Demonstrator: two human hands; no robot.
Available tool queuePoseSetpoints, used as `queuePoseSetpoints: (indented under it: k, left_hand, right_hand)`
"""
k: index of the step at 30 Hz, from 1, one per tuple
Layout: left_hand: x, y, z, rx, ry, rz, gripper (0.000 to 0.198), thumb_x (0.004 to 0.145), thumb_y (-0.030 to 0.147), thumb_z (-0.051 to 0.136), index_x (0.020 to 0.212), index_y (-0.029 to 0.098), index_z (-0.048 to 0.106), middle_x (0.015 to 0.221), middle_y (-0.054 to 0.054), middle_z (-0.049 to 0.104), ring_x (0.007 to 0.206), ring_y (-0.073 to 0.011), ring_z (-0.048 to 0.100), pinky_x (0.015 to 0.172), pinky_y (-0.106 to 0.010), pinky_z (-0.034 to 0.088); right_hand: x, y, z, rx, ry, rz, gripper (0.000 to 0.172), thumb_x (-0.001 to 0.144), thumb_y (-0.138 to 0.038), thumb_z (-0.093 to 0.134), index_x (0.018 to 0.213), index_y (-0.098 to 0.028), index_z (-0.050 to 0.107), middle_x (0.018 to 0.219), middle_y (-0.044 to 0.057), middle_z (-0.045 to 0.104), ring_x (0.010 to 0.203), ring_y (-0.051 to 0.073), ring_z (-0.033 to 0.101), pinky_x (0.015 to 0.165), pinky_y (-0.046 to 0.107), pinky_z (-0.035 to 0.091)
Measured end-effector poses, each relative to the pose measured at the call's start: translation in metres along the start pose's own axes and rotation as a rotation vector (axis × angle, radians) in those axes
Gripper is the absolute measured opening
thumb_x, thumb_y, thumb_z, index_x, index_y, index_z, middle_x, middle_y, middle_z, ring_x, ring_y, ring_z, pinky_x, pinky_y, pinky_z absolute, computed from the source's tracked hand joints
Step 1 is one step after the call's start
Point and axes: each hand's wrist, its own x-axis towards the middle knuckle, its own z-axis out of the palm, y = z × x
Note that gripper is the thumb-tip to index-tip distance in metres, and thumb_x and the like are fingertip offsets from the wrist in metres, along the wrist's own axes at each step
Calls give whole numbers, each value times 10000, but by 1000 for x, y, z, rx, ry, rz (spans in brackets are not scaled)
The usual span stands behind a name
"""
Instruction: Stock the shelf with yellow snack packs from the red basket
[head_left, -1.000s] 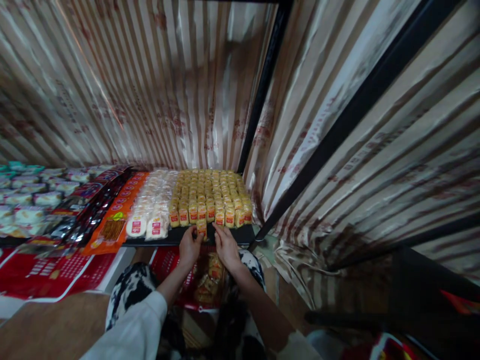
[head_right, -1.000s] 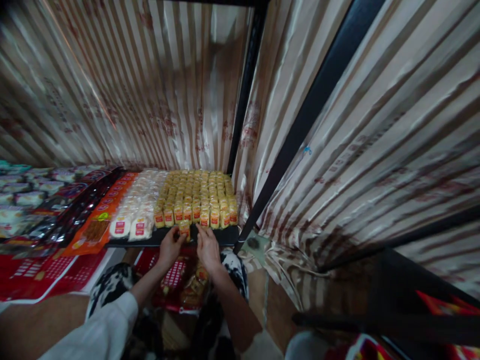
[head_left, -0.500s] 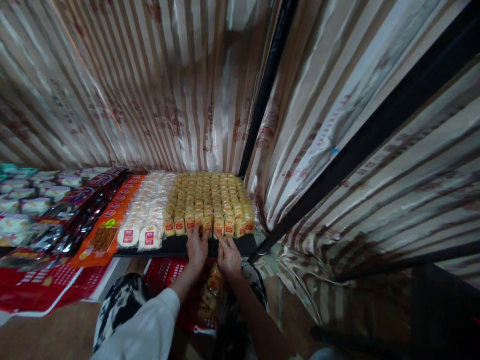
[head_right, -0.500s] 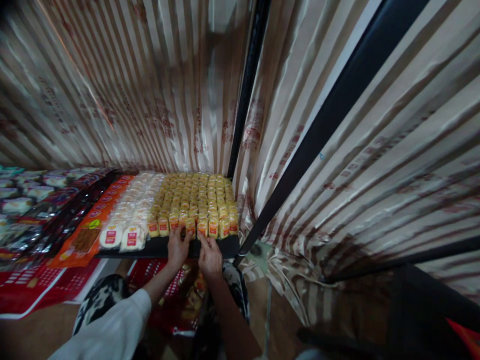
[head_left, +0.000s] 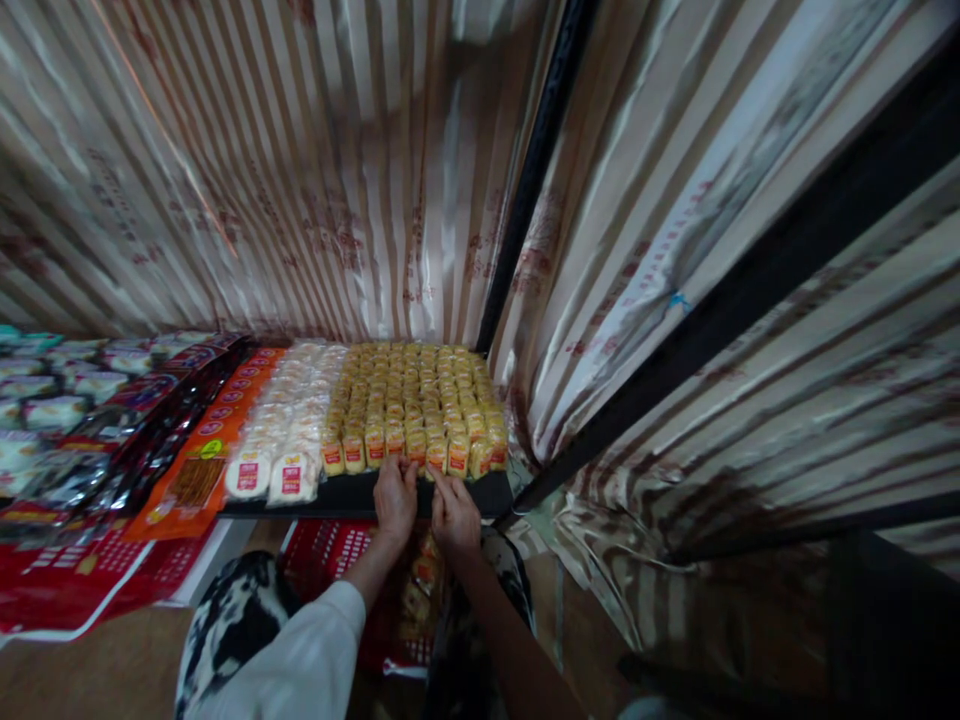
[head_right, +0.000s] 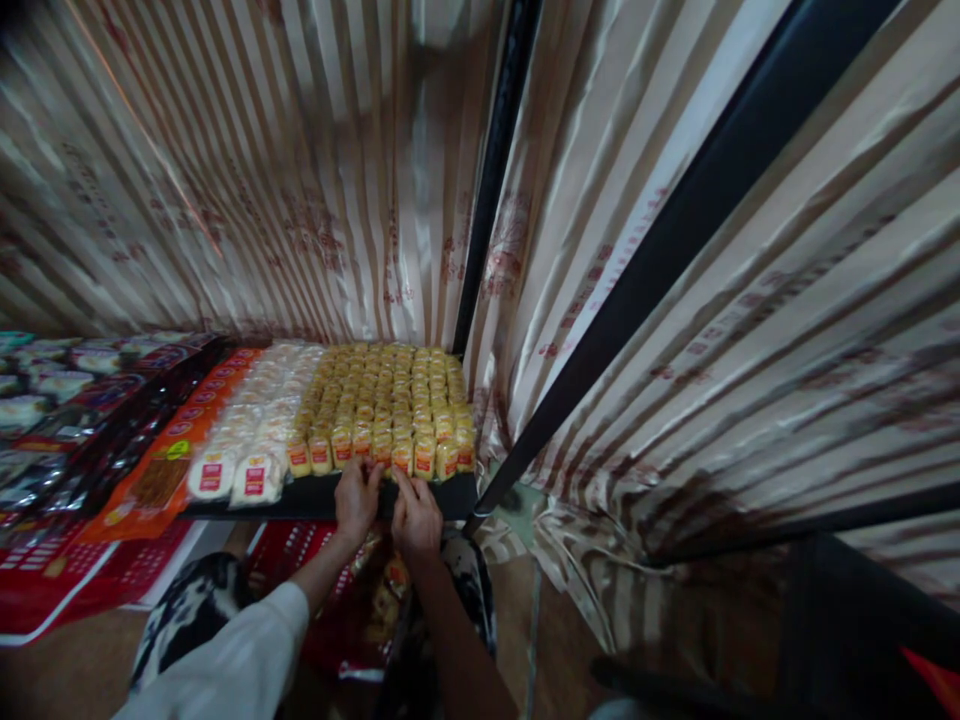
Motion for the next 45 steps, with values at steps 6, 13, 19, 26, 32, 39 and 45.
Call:
queuePoseSetpoints:
  k: [6,13,19,26,32,39,45]
  left_hand:
    - [-1,-10,5,-63,67,86,159,842,308,455,755,187,510,740,-20,563,706,-159,556,683,-278,446]
    - [1,-16,14,-41,69,72,168,851,301,456,795,173,551,758,-25,584,711,-149,577,676,-262,456]
    - [-3,-15,17,69,4,138,197,878,311,435,928,182,574,814,-24,611,754,-143,602,686,-244,471]
    - [-6,-26,21,105,95,330,289,892,259,403,1130,201,555,1069,-81,555,925,-159,592,776,-270,511]
    - [-10,-37,28,88,92,522,415,868,128,362,1270,192,445,1215,-109,510,1166,-206,475,939,-355,458]
    - [-8,-37,30,146,33,487,499,830,69,358,1319,165,382,1296,-139,447,1239,-223,406,973,-365,433]
    - [-4,-33,32,131,3,475,496,825,75,377,1316,142,369,1305,-157,416,1236,-240,402,984,-393,421]
  right_hand:
    - [0,2,2,-6,6,-5,463,844,-138,342,1274,-204,503,858,61,584,786,148,566,730,236,472]
    - [1,2,4,1,5,22,454,851,-153,340,1269,-208,508,843,53,587,784,142,568,741,231,472]
    - [1,2,4,19,29,7,446,858,-152,335,1266,-208,506,848,58,597,785,140,572,736,233,477]
    - [1,2,5,16,43,11,439,860,-153,338,1258,-211,513,869,63,608,811,146,577,765,244,479]
    - [0,5,8,7,37,6,437,849,-147,342,1244,-188,524,907,71,617,834,151,583,772,248,481]
    - [1,2,7,2,56,15,441,843,-136,337,1230,-198,538,912,65,630,859,146,590,802,243,475]
    - [1,2,7,-3,58,22,429,846,-142,336,1216,-184,549,932,75,639,873,153,597,795,256,487]
